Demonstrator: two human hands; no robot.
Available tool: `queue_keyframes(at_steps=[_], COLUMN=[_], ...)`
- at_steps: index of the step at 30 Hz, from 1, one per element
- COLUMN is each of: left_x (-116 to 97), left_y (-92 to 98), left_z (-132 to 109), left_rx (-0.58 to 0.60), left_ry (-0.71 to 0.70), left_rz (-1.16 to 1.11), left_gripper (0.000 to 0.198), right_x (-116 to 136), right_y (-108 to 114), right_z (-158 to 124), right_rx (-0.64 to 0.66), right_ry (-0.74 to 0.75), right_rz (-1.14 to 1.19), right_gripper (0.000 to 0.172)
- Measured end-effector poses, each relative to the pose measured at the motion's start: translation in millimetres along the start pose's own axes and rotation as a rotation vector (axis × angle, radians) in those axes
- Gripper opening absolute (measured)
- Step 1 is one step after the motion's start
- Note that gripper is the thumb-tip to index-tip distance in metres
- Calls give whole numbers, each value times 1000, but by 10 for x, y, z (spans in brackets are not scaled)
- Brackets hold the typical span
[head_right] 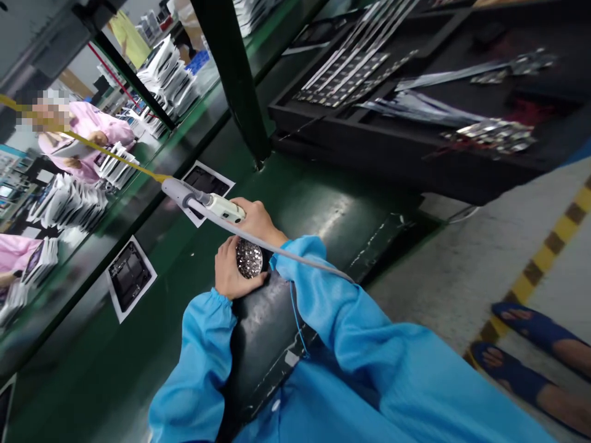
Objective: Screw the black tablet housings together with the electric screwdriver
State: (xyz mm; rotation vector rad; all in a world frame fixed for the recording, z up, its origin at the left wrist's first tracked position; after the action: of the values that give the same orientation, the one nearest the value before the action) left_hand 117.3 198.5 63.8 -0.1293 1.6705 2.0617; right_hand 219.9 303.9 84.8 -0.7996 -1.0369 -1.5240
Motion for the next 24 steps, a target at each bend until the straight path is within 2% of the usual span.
queue_keyframes(at_steps=[2, 6, 8, 15, 21, 24], left_x=[24, 25, 42, 69, 154, 154], left_y=[5, -22, -18, 37, 142, 172], left_z=[25, -8, -18, -95, -139, -153], left_rx=[4, 105, 116, -38, -232, -270], left_ry=[15, -6, -1, -13, 14, -15], left_rz=[-10, -35, -35, -49, -61, -59], left_gripper=[104, 109, 109, 104, 96, 95], right_x=[-5, -17, -45, -77, -40, -34], right_y=[-10, -52, -46, -48, -18, -32], right_z=[6, 19, 21, 9, -3, -5], right_rx=[12, 61, 47, 3, -29, -14], right_ry=[-1, 23, 34, 93, 134, 143], right_rz=[-14, -61, -79, -149, -195, -195], right_gripper=[35, 32, 31, 30, 28, 28])
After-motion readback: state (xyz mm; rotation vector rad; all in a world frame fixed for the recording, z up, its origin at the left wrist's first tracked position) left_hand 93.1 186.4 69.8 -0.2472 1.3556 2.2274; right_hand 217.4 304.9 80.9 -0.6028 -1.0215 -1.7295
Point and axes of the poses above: each hand's wrist, its own z-axis towards the middle knuckle, its own y-axis out of the back of the hand, x = y × z, the point moved 8 cm from there along z, towards the middle knuckle
